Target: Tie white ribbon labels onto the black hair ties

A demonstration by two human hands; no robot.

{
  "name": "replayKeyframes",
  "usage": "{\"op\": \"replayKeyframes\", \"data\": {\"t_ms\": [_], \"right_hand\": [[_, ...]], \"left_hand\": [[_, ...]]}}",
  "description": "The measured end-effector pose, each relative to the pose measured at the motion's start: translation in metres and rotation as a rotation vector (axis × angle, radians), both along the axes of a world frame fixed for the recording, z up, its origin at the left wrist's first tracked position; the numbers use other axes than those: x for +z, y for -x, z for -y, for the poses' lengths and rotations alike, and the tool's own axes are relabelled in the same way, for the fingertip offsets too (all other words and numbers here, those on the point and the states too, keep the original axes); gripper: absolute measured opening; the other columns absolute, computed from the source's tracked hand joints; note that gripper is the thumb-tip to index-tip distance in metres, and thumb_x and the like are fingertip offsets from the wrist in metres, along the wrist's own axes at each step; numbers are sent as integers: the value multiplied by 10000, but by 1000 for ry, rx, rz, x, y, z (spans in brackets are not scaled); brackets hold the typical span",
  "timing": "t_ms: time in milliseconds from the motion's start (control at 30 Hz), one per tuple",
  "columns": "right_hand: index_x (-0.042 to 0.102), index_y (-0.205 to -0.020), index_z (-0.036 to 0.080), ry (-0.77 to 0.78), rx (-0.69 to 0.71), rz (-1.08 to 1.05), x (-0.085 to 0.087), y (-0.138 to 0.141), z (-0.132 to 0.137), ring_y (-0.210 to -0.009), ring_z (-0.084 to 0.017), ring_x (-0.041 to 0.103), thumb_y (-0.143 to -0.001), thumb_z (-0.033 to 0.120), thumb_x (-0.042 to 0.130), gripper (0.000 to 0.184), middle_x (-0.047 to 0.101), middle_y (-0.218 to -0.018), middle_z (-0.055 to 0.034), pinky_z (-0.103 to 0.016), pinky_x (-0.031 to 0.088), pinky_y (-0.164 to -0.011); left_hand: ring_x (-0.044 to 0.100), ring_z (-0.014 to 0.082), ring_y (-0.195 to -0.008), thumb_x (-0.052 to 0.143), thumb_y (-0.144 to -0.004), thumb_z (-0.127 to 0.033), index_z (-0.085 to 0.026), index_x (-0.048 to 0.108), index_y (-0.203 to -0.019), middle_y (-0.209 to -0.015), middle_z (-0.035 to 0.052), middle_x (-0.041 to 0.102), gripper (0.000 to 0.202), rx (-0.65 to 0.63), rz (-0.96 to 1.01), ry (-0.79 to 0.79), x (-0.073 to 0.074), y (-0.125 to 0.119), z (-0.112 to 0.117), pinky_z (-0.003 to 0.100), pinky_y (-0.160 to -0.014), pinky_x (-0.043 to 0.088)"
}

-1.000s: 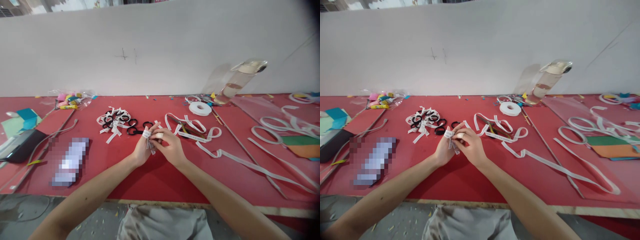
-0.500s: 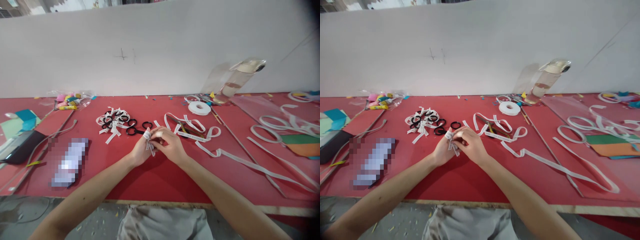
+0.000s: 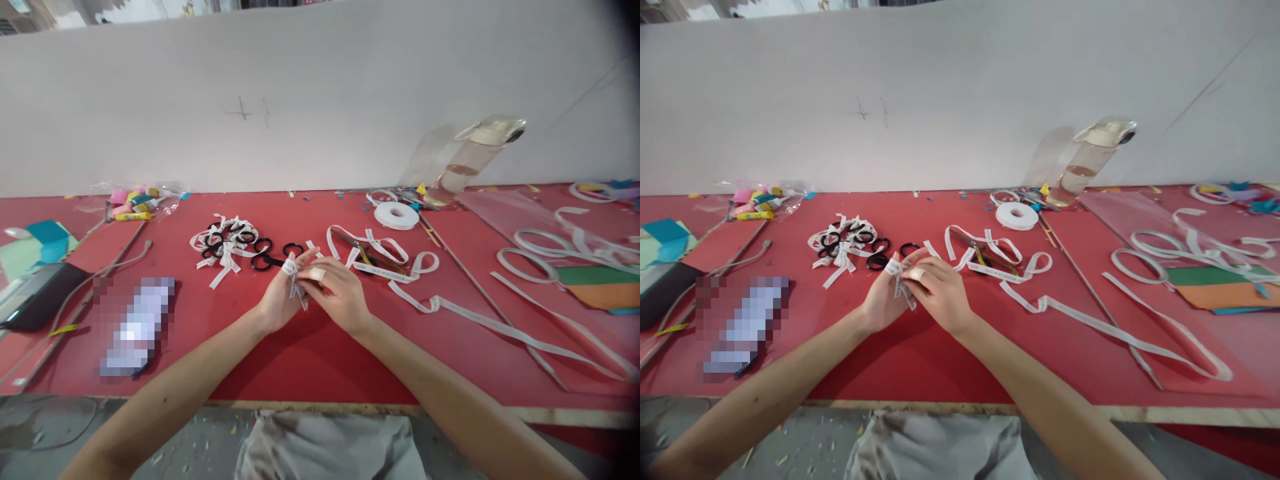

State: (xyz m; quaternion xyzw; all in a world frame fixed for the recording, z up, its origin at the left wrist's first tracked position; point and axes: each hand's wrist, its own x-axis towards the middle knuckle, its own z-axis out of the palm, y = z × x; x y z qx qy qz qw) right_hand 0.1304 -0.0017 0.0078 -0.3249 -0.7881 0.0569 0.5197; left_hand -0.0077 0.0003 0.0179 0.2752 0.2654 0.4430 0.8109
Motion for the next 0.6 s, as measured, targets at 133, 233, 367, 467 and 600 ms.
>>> {"op": "replayKeyframes", "data": {"t_ms": [133, 233, 367, 467, 600], "right_hand": [[647, -855, 238, 120, 102, -15, 2, -2, -2, -925, -202, 647, -890, 145, 644, 99, 694, -866, -38, -343, 547, -750], [624, -844, 229, 205, 161, -7, 4, -6, -5, -921, -191, 628, -877, 110, 622, 124, 676, -936, -48, -312, 531, -705], [591, -788, 217, 335, 259, -18, 7, -14, -9, -763, -144, 578, -812, 61, 637, 165, 631, -901, -27, -261, 483, -614], [548, -756, 216, 384, 324, -41, 8, -19, -11, -725, -130, 542, -780, 33, 623, 199, 596, -829, -3, -244, 459, -598], [512, -745, 211, 457, 372, -63, 10, -22, -11, -702, -115, 530, -784, 57, 620, 192, 571, -844, -2, -232, 438, -571]], "left_hand": [[546, 108, -627, 397, -986, -514, -149, 684, -979, -748, 40, 611, 464, -31, -49, -8, -7, -1, -4, 191, -510, 374], [502, 97, -583, 448, -960, -537, -143, 648, -812, -719, 40, 597, 466, -48, -81, 3, -8, -2, -5, 186, -479, 326], [390, 65, -511, 512, -932, -522, -139, 609, -772, -732, 32, 583, 426, -121, -81, 32, -3, 0, -6, 180, -453, 249], [375, 65, -511, 534, -924, -492, -135, 607, -784, -738, 34, 571, 391, -183, -66, 44, 0, 2, -6, 184, -455, 226], [399, 72, -541, 553, -911, -480, -129, 588, -730, -767, 50, 572, 396, -233, -25, 31, 1, 4, -5, 195, -481, 254]]}}
